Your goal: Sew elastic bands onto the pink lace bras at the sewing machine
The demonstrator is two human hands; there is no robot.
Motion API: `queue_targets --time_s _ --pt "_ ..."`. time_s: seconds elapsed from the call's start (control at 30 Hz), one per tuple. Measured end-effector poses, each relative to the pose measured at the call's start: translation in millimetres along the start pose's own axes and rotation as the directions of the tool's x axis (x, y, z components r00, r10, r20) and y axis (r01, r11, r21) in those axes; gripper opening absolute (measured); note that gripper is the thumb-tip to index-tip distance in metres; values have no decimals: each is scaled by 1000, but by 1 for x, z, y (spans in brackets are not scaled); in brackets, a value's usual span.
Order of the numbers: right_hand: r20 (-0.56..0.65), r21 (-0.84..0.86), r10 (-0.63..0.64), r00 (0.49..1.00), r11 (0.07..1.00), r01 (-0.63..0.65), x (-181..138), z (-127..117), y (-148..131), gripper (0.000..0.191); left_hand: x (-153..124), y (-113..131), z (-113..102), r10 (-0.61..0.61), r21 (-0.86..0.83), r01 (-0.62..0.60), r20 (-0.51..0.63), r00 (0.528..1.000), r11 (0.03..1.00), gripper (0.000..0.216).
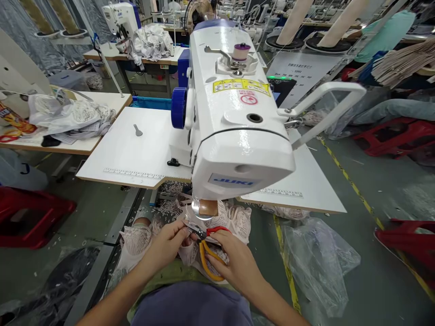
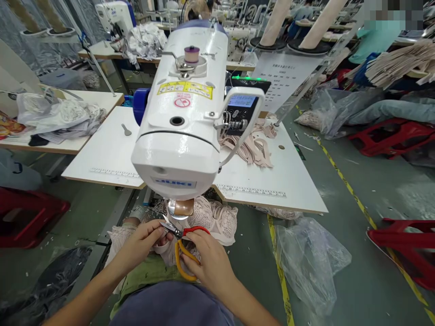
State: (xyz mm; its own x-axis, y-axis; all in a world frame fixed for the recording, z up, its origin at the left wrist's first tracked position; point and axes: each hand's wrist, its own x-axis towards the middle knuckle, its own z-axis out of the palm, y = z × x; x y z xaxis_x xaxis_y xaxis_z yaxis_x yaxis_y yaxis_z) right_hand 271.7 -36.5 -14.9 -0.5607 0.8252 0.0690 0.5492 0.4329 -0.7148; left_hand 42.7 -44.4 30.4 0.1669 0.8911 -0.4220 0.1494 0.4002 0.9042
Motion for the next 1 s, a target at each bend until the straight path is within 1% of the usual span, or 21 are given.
queue_targets --time_s 0.07,0.1,0.2,0.27,0.33,0.37,0.43,0.57,0.63,0.73,0.87,1.0 --pt "60 71 27 998 997 -31 -1 -2 1 35 0 -1 -1 -7 20 7 -13 1000 1000 29" --pt "70 101 45 997 994 -52 -3 -3 3 33 0 -1 -1 -5 23 5 -17 1000 1000 29" --pt "23 164 106 994 980 -109 -15 -2 8 29 -1 -4 -4 48 73 -45 -42 998 996 31" --pt "-5 186 128 992 975 -124 -21 0 10 35 -1 -5 -7 87 141 -77 -71 994 987 35" --pt "1 191 122 993 974 -120 -24 4 9 46 -1 -5 -10 101 181 -84 -87 991 980 38" --pt "7 189 115 993 975 -114 -23 6 8 50 -1 -5 -10 99 183 -82 -86 991 980 38" --pt "19 187 108 994 976 -109 -18 10 3 52 -1 -4 -11 87 157 -75 -70 994 985 37" --pt "16 188 109 994 976 -110 -4 14 -5 49 -1 -4 -11 62 124 -59 -27 998 991 34" --pt "22 189 116 993 975 -118 2 15 -6 44 -1 -5 -11 55 134 -50 -31 998 990 33" --pt "63 214 130 990 967 -140 6 12 -5 36 0 -7 -13 52 144 -44 -58 997 989 34" --pt "94 248 131 987 957 -151 4 5 1 34 1 -7 -14 39 148 -29 -67 997 989 36" --pt "69 195 178 982 962 -189 -10 -3 12 31 0 -2 -14 41 146 -26 -103 994 989 37"
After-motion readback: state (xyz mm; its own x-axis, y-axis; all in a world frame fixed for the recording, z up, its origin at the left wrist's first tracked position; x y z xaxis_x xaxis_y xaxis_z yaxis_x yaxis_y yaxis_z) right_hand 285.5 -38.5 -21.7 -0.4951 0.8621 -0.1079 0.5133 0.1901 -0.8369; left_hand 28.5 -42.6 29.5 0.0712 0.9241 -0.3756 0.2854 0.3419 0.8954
